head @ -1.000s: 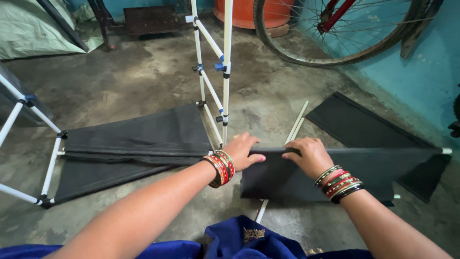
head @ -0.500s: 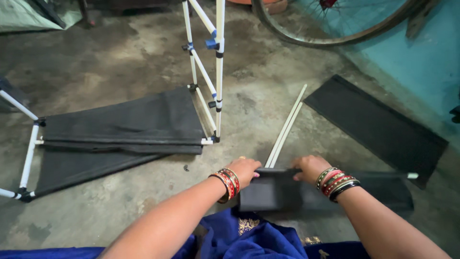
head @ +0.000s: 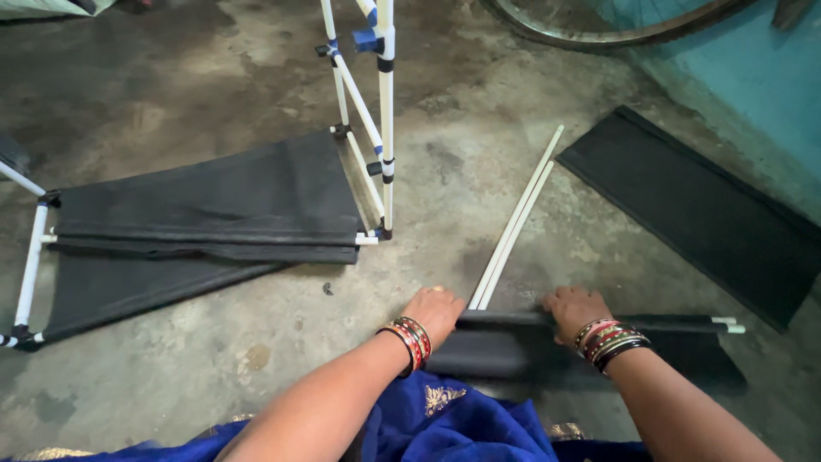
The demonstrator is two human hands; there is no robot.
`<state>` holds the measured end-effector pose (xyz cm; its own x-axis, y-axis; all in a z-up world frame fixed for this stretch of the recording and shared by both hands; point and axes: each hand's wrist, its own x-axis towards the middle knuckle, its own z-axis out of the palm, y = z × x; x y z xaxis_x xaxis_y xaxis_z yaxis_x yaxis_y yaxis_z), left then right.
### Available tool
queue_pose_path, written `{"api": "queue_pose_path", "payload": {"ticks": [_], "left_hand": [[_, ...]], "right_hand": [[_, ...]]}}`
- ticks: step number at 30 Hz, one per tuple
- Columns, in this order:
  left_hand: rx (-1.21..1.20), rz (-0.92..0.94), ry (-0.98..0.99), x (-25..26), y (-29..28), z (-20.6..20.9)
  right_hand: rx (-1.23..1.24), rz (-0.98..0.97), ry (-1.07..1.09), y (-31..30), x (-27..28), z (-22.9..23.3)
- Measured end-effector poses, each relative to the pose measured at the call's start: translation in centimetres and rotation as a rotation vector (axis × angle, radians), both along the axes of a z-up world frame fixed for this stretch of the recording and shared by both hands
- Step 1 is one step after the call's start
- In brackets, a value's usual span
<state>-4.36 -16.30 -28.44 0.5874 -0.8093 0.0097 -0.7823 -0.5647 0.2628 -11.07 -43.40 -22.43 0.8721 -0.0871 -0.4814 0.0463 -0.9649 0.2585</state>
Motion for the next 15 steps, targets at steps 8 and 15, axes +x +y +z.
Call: {"api": "queue_pose_path", "payload": {"ticks": [8,15], "left_hand": [[-0.133,0.101,-0.133,1.7,1.1,4.3],[-0.136,-0.018,-0.406,-1.1,5.2,16.8]], "right_hand": [[0.198,-0.067,-0.287,-2.3,0.6,1.1],[0.315,0.283,-0.649,6.0,-0.9,12.0]]}}
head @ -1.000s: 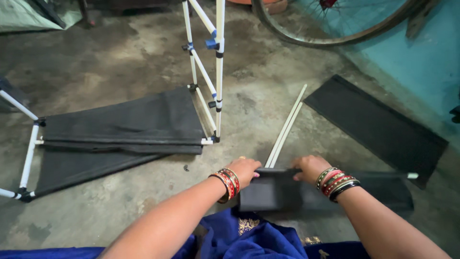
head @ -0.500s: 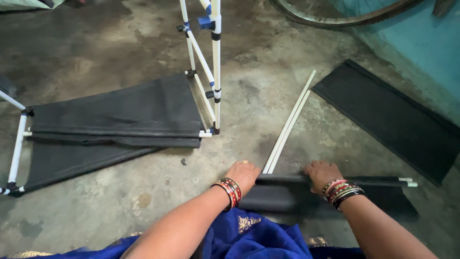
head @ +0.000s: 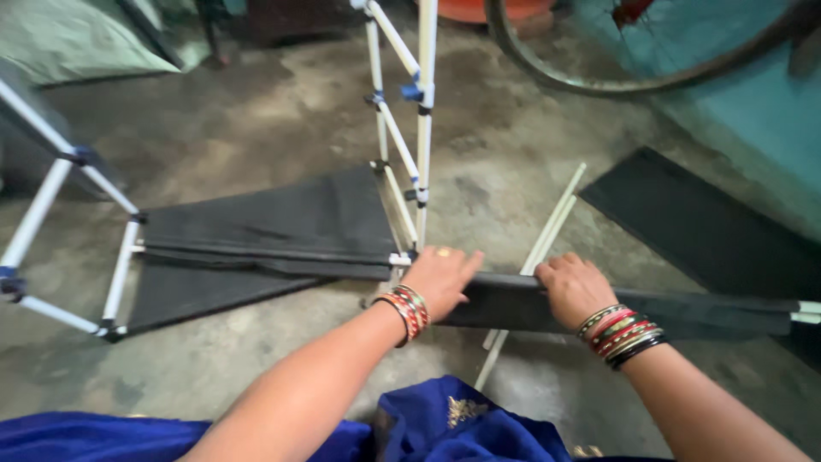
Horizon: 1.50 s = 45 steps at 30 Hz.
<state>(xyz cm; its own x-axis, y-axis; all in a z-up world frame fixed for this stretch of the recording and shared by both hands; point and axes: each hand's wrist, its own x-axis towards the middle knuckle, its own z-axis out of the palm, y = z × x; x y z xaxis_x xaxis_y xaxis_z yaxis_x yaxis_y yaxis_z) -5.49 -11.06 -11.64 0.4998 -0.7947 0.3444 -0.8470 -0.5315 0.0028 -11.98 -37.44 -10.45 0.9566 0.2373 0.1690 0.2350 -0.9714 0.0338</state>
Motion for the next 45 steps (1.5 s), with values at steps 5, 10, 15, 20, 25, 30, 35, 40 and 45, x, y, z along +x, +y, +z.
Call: {"api": "queue_pose_path", "payload": {"ticks": [5,10,15,20,25,30,35,40,45], "left_hand": [[-0.094,0.004,-0.017,-2.9,2.8,5.0],[-0.064,-0.003,-0.083,-0.4,13.4,8.9],[0.076,0.146,-0.111,1.9,26.4,10.9],[0.153,0.335,-0.086,4.5,32.9,9.5],[0.072,0.421,-0.149,7.5,36.4,7.6],[0.092,0.572,-0.132,11.3,34.5,3.8],[0.069,0.528,-0.006,15.5,34.0,-1.7],[-0.021,0.576,0.008,19.0,36.7,-4.5],[-0.035,0.499,-0.051,20.3,36.1,-5.7]], "right_hand": [[-0.004,0.048,-0.085,9.0,-2.4,6.1],[-0.001,-0.077,-0.003,11.7,-4.1,10.2],[-0.058,-0.220,0.075,11.2,-3.3,9.7],[0.088,-0.059,-0.073,15.1,-0.6,5.5],[0.078,-0.108,-0.027,23.7,4.1,2.8],[0.119,-0.139,0.035,32.8,9.1,0.8],[0.185,-0.168,0.133,37.4,13.4,-1.2],[0.581,-0.346,0.363,34.7,17.4,-3.1],[1.356,-0.215,0.364,31.4,20.3,-8.2]]}}
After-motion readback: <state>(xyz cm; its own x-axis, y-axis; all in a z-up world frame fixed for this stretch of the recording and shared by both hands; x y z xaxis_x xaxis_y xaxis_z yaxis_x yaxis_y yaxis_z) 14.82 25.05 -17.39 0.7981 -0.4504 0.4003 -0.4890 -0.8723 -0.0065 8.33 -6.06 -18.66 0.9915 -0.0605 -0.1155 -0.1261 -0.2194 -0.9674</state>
